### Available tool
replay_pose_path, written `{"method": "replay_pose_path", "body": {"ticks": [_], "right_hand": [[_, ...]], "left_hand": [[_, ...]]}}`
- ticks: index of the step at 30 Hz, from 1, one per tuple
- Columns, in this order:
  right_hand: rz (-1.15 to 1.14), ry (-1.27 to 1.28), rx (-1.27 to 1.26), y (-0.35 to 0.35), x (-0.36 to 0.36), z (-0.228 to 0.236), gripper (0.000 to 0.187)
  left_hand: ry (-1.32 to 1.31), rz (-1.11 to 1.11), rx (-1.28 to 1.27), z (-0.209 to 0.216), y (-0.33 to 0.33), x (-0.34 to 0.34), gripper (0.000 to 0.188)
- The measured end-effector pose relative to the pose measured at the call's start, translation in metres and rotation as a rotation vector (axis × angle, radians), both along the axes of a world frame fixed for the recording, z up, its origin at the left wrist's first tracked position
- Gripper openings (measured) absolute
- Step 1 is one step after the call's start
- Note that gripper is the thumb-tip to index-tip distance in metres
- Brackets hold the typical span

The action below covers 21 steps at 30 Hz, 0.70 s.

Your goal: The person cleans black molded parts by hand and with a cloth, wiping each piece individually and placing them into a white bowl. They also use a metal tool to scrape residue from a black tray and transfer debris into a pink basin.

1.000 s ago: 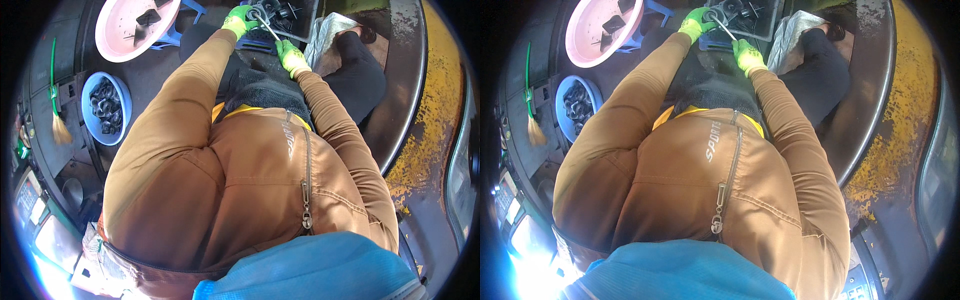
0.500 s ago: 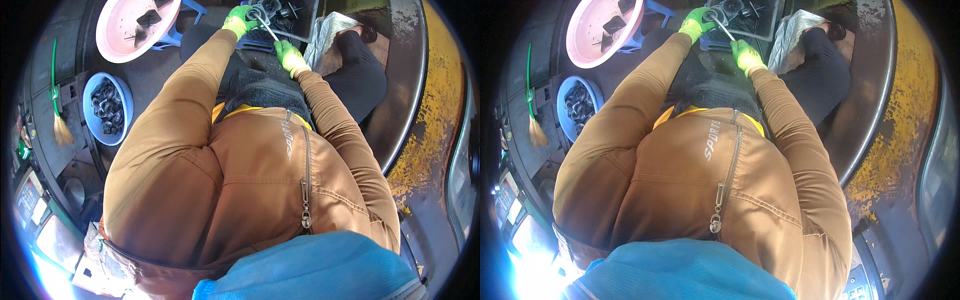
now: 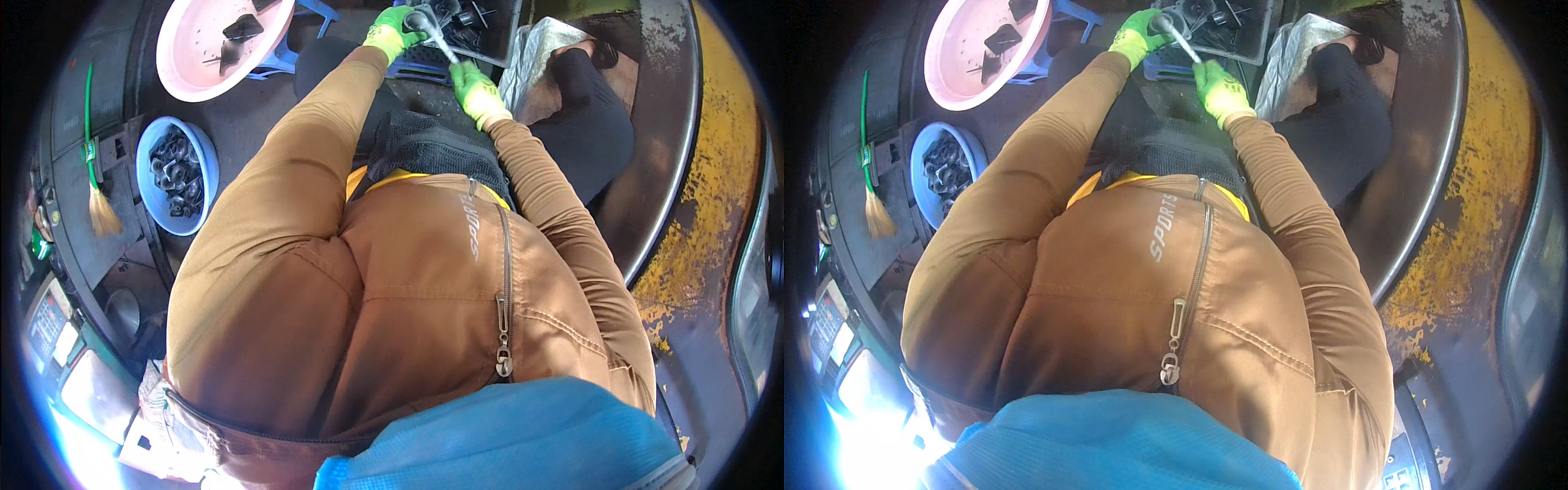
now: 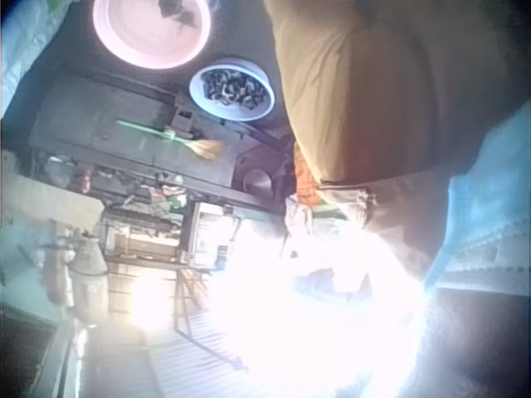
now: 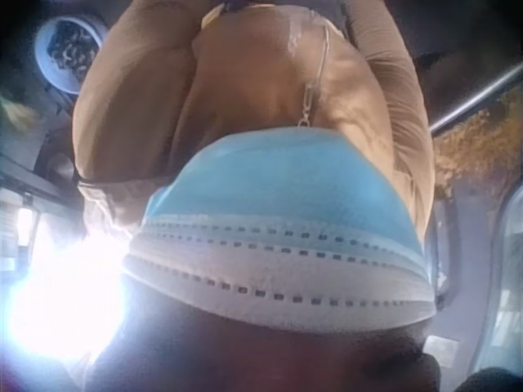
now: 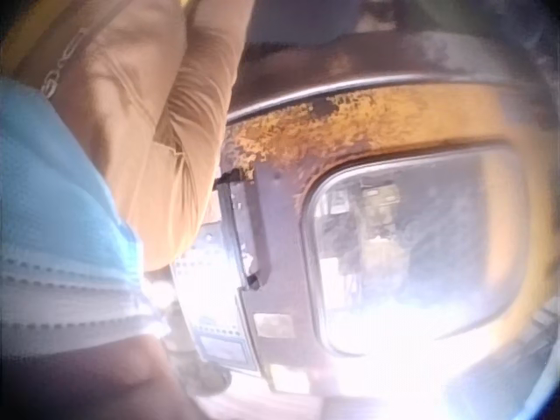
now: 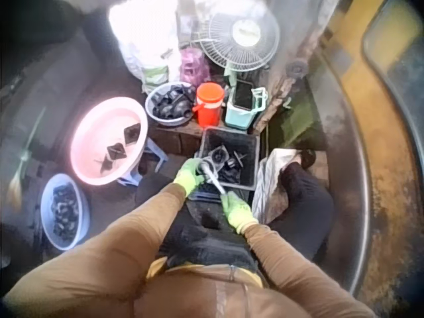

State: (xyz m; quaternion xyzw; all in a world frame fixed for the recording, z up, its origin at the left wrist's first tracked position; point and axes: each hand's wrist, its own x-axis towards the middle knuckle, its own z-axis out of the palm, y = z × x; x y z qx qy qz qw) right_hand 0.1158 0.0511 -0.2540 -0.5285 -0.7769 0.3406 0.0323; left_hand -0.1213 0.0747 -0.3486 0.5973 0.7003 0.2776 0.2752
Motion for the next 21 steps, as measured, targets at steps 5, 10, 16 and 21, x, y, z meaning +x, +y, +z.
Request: {"method": "replay_pose_path", "body": {"ticks": [5, 10, 16, 21], "right_hand": [[0.039, 0.029, 0.107, 0.003, 0.002, -0.010, 0.047], [0.012, -0.186, -0.028, 0.008, 0.000, -0.007, 0.047], [0.018, -0.087, 0.000, 0.010, -0.001, -0.002, 0.047], [0.022, -0.083, -0.011, 0.009, 0.000, -0.008, 0.045]], "left_hand": [[0.064, 0.069, 0.009, 0.010, 0.002, 0.002, 0.049], [0.010, 0.018, 0.014, 0.023, -0.001, 0.005, 0.049], [0.021, -0.011, 0.077, 0.021, -0.001, 0.003, 0.050], [0.003, 0.023, 0.131, 0.021, -0.004, 0.003, 0.050]]}}
